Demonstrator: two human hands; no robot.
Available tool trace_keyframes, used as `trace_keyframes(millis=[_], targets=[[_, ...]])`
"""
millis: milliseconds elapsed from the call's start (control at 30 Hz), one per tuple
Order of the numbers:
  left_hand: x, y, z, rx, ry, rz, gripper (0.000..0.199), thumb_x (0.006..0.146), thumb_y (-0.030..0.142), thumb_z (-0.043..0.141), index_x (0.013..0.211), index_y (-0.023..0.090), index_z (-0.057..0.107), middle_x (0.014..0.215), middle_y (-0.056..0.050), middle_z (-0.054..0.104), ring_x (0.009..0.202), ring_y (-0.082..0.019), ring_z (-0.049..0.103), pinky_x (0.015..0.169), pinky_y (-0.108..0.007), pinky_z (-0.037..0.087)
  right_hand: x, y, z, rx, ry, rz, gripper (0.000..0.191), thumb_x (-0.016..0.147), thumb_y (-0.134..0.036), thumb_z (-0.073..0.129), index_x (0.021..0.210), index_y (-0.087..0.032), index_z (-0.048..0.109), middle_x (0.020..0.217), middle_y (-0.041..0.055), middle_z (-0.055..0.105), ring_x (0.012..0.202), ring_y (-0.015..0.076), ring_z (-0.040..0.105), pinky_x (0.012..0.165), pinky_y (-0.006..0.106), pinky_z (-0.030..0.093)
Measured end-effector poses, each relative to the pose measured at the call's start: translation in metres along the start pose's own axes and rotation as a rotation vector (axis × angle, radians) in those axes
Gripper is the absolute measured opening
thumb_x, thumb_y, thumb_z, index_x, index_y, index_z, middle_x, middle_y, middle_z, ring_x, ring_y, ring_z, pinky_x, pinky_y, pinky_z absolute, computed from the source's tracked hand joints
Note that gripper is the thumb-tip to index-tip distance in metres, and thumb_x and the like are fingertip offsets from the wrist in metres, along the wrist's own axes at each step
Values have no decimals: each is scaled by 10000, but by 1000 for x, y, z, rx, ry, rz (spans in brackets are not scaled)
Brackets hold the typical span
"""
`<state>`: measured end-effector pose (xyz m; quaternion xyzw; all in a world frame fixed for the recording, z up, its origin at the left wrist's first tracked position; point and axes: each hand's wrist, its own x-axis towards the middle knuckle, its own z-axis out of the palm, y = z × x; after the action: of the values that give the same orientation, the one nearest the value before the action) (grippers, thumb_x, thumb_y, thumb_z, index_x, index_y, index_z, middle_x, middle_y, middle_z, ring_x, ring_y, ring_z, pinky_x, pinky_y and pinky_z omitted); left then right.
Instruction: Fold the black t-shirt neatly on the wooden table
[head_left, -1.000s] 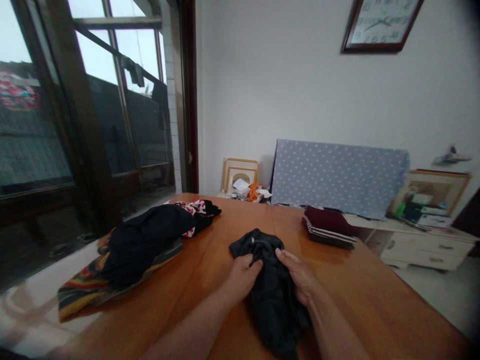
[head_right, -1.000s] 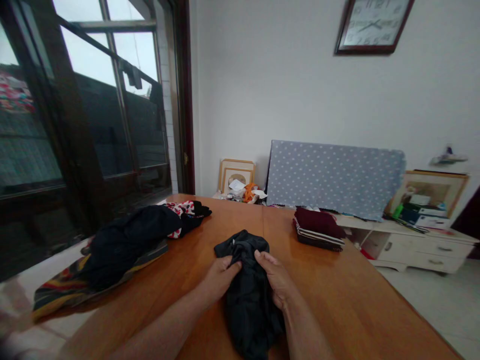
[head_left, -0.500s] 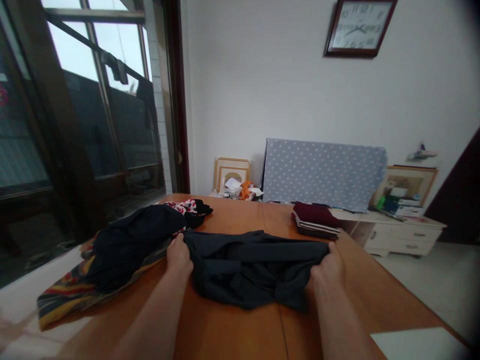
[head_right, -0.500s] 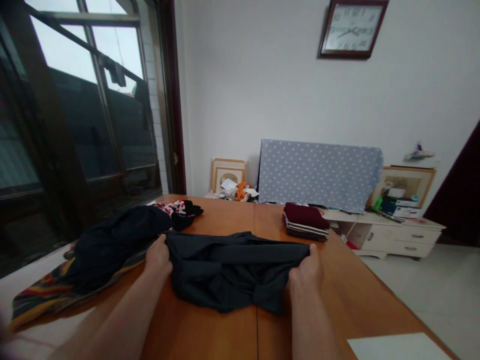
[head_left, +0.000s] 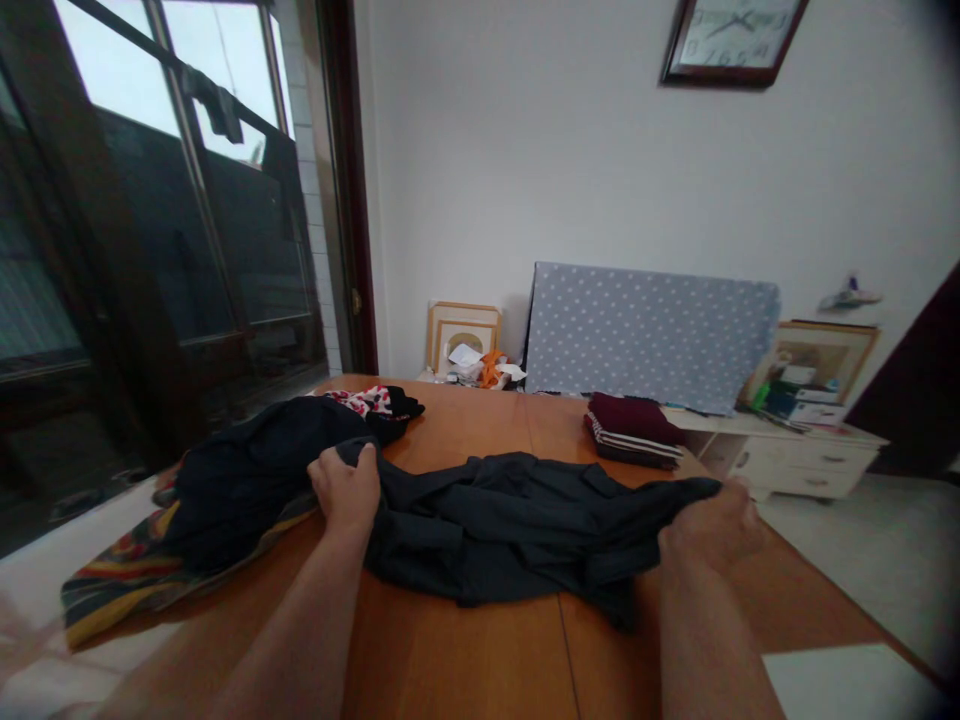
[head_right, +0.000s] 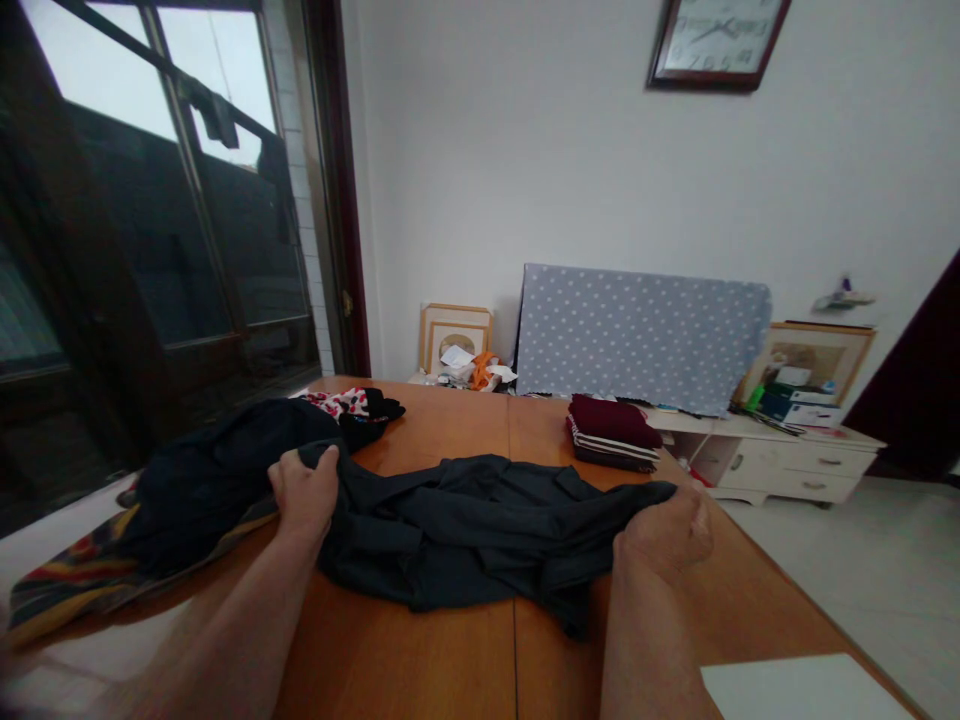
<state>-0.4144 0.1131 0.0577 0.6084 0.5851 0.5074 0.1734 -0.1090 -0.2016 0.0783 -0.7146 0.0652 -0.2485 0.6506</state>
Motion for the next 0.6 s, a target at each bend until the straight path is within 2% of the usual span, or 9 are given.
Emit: trace_keyframes(millis=[67, 167, 200, 267, 367, 433, 500, 533, 600], targets=[[-10, 13, -9, 147, 40, 109, 511, 847, 514, 593, 1205, 154, 533, 1287, -190, 527, 1259, -365, 486, 1046, -522, 410, -2, 1, 4, -67, -51, -90, 481, 884, -495, 444, 1096, -114, 649, 1074, 122, 686, 988, 284, 622, 864, 360, 494], [-25, 30, -18, 195, 122, 280, 633, 852, 474, 614, 1378, 165, 445, 1447, -179, 454, 1360, -357, 396, 1099, -509, 350, -10, -2, 14, -106, -146, -234, 464, 805, -463, 587, 1120, -127, 641, 1064, 119, 684, 947, 259, 622, 866, 358, 477], [-29, 33, -18, 188, 103, 337, 661, 860, 469, 610, 1416, 169, 420, 1476, -170, 441, 1378, -346, 381, 1115, -495, 333, -15, -3, 17, -115, -224, -274, 464, 800, -471, 601, 1124, -141, 645, 1053, 112, 688, 934, 253, 625, 867, 361, 469], [-34, 35, -13, 166, -75, 466, 633, 881, 479, 586, 1420, 177, 451, 1452, -151, 493, 1357, -326, 418, 1122, -456, 330, -30, -6, 22, -145, -481, -324, 435, 789, -513, 627, 1061, -177, 683, 959, 83, 703, 877, 243, 629, 843, 360, 457], [-40, 29, -1, 137, -530, 650, 481, 897, 502, 555, 1272, 208, 623, 1268, -114, 642, 1219, -300, 542, 1068, -400, 386, -57, -4, 26, -181, -1008, -354, 415, 741, -524, 698, 1004, -204, 733, 773, 35, 689, 748, 219, 615, 732, 322, 438], [-43, 23, 8, 147, -738, 706, 394, 878, 479, 582, 1160, 231, 703, 1168, -100, 686, 1145, -293, 582, 1029, -386, 413, -72, 2, 27, -207, -1276, -376, 415, 700, -472, 752, 1023, -212, 745, 713, 13, 676, 681, 195, 593, 658, 291, 404], [-44, 18, 14, 165, -828, 705, 297, 867, 420, 595, 1058, 252, 747, 1091, -89, 705, 1098, -285, 603, 1008, -381, 424, -80, 7, 28, -245, -1393, -396, 318, 680, -418, 768, 930, -222, 756, 677, -2, 667, 649, 175, 571, 622, 272, 370], [-43, 16, 16, 158, -828, 681, 270, 873, 401, 581, 1023, 260, 757, 1066, -83, 708, 1084, -278, 608, 1000, -376, 428, -82, 8, 28, -247, -1396, -399, 244, 688, -405, 755, 850, -222, 750, 659, -7, 660, 646, 170, 562, 617, 267, 361], [-37, 12, 20, 98, -737, 589, 279, 896, 395, 534, 986, 257, 760, 1032, -75, 709, 1059, -264, 617, 977, -365, 441, -79, 7, 30, -191, -1322, -371, 198, 734, -407, 697, 727, -210, 708, 634, -13, 637, 650, 166, 550, 614, 264, 358]])
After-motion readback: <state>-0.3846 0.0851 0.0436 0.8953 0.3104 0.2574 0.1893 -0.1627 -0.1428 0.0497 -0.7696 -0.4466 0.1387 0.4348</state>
